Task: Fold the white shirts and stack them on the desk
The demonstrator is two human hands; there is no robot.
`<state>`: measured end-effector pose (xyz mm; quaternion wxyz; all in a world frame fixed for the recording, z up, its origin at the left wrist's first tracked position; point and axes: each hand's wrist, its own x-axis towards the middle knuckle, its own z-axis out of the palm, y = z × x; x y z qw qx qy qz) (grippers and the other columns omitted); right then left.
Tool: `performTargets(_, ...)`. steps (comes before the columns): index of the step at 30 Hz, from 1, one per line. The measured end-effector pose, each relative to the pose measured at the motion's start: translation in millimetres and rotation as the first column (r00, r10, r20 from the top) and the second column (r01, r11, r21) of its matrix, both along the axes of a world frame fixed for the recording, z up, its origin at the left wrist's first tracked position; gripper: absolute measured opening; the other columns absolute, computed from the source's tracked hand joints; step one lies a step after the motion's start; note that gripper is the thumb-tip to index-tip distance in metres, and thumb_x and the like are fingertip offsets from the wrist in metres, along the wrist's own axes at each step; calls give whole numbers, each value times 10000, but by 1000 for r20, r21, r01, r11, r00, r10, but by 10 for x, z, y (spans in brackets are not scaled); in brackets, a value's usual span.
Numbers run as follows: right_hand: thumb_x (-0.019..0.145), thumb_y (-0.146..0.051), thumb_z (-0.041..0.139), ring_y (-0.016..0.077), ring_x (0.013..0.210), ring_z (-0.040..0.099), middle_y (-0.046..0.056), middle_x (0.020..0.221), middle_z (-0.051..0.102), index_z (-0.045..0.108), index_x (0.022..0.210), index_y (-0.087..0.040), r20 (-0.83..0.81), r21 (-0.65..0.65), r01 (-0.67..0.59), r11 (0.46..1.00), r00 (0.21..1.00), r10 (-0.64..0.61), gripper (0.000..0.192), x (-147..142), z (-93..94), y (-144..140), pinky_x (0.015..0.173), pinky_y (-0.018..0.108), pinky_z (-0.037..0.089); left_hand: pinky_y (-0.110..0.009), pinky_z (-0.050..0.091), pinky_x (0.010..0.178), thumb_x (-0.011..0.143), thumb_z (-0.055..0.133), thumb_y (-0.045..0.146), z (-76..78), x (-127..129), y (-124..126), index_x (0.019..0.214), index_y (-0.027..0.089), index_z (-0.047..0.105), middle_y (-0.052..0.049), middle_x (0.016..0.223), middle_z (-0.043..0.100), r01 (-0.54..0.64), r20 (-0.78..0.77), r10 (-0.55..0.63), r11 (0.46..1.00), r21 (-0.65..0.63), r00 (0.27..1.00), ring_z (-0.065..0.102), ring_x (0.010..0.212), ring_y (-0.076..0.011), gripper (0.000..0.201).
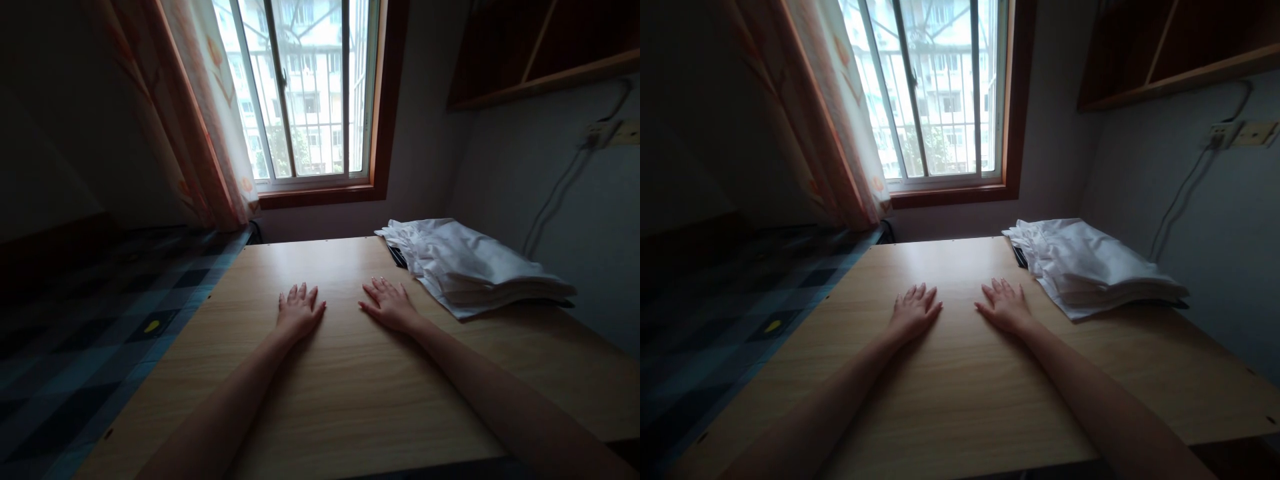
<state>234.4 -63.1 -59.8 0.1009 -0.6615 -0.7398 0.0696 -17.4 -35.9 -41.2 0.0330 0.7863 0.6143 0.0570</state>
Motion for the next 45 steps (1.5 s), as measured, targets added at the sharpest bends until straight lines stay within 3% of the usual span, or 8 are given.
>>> performTargets(25,947,-664,356,310,1492,201,90,1611,285,409,1506,-263,-10,16,7,1000,1000,-7,689,13,-38,10,1174,600,91,-605,152,1168,978,352,510,28,-18,-17,1475,223,458,-159,1598,302,27,0,-27,999,18,1000,236,1485,-365,584)
performTargets(28,962,-611,383,316,1470,261,105,1582,348,466,1468,-244,-1,60,-1,998,1000,1,631,33,-50,9,1166,589,141,-599,152,1171,981,343,514,35,-12,-20,1479,228,452,-153,1603,295,25,-14,-25,1000,15,1000,233,1487,-360,585)
performTargets(30,971,-536,426,305,1399,391,116,1498,479,577,1366,-228,-7,130,-41,991,999,42,523,58,-50,10,1143,544,240,-598,149,1173,984,335,513,39,-10,-20,1484,230,445,-149,1605,291,24,-25,-24,1000,14,999,229,1489,-354,585)
performTargets(33,962,-389,487,269,1238,556,109,1313,643,695,1173,-219,-48,319,-107,942,991,129,342,131,-26,35,1072,462,367,-594,152,1176,989,324,514,43,-10,-18,1490,228,436,-142,1607,292,17,-44,-17,1000,11,999,224,1492,-344,587)
performTargets(37,939,-307,508,273,1225,561,114,1252,673,686,1173,-187,-91,636,-37,771,988,122,317,389,86,110,1054,446,391,-582,158,1182,990,317,524,43,-7,-14,1493,240,430,-127,1610,294,8,-67,-7,1000,9,998,226,1494,-333,588)
performTargets(41,920,-281,503,291,1233,542,129,1235,673,658,1206,-163,-111,757,123,642,992,-59,346,922,224,142,1055,454,386,-581,161,1181,991,313,521,36,-7,-8,1496,245,426,-124,1612,290,10,-75,-10,1000,8,997,226,1494,-333,587)
performTargets(45,888,-288,511,345,1271,480,183,1278,635,620,1263,-130,-150,730,340,593,926,-346,421,1501,166,107,1047,514,364,-584,168,1177,992,310,518,34,-11,-10,1492,239,432,-131,1610,292,15,-76,-14,1000,15,997,227,1493,-336,586)
